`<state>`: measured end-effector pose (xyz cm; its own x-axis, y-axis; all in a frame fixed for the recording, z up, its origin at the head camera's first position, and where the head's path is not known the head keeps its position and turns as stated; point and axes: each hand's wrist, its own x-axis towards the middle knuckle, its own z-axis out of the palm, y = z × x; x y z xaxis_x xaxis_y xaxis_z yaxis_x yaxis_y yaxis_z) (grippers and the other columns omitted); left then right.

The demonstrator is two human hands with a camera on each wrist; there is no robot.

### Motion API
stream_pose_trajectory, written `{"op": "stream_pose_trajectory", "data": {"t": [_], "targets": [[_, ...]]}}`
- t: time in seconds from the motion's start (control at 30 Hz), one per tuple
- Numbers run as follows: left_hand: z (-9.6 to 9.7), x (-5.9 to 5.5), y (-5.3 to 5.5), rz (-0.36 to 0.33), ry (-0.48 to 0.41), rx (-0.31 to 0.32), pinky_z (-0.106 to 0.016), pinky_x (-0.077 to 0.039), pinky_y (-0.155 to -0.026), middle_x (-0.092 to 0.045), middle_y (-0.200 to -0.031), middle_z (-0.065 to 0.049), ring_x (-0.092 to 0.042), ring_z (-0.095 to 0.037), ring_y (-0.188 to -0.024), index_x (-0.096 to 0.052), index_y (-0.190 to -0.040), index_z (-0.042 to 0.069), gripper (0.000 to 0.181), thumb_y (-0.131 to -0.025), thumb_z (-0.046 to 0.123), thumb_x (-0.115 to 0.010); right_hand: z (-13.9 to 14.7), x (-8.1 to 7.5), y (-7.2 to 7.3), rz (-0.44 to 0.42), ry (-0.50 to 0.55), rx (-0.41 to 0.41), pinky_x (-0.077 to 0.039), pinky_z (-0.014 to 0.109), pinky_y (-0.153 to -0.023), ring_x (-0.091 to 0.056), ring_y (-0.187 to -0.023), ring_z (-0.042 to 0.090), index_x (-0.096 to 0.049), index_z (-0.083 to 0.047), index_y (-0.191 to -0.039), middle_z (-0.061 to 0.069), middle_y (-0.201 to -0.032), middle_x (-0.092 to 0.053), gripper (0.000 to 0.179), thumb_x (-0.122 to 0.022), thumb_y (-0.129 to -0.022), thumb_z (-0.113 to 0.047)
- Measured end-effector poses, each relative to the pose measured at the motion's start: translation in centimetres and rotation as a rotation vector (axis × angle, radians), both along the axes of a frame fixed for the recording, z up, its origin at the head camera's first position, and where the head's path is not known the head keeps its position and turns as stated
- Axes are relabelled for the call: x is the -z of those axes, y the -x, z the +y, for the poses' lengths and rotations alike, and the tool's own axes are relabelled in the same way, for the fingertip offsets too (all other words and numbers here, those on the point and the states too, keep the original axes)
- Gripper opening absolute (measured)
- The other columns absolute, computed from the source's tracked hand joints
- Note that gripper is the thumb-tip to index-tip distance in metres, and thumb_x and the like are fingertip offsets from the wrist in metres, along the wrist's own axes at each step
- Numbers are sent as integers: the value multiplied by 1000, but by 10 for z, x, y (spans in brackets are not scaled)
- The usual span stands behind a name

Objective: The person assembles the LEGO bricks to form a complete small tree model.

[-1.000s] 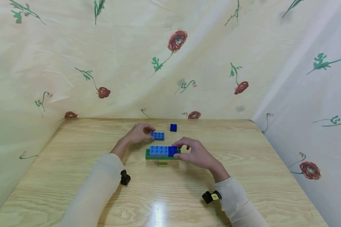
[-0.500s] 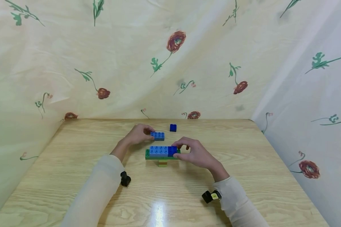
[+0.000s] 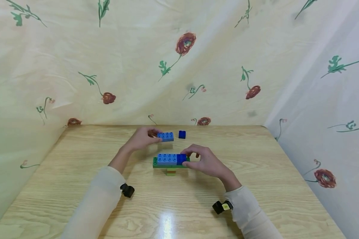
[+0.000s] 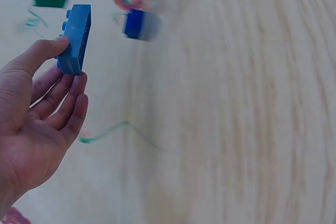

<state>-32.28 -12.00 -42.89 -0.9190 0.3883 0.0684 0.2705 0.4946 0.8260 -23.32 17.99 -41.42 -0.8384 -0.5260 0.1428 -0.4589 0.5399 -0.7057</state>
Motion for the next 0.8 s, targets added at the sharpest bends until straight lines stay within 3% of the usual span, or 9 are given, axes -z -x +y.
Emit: {"op": "stream_pose_trajectory", "data": {"t": [0.17, 0.47, 0.8], "targets": [[-1, -15, -14, 46, -26, 25, -39, -58, -91, -74, -118, -7, -69, -23, -107, -72, -125, 12, 36, -92, 26, -79, 0, 0, 0, -3, 0, 1, -48, 38, -88, -62, -107, 27, -73, -21, -123, -5, -112, -71, 32, -80, -92, -25], [2, -35, -51, 113, -46, 27, -44, -57, -98, -74, -117, -3, -69, -21, -107, -74, -120, 15, 31, -91, 24, -80, 1, 1, -1, -7, 10, -2, -49, 43, -88, -62, -107, 26, -73, -21, -123, -5, -112, -71, 32, -79, -92, -27], [6, -42, -83, 129, -42, 60, -49, -54, -102, -73, -121, 0, -68, -29, -111, -72, -122, 17, 33, -91, 23, -81, 0, 0, 0, 15, 2, -3, -49, 42, -88, -63, -107, 28, -73, -19, -123, -4, -112, -71, 32, -79, -92, -25]]}}
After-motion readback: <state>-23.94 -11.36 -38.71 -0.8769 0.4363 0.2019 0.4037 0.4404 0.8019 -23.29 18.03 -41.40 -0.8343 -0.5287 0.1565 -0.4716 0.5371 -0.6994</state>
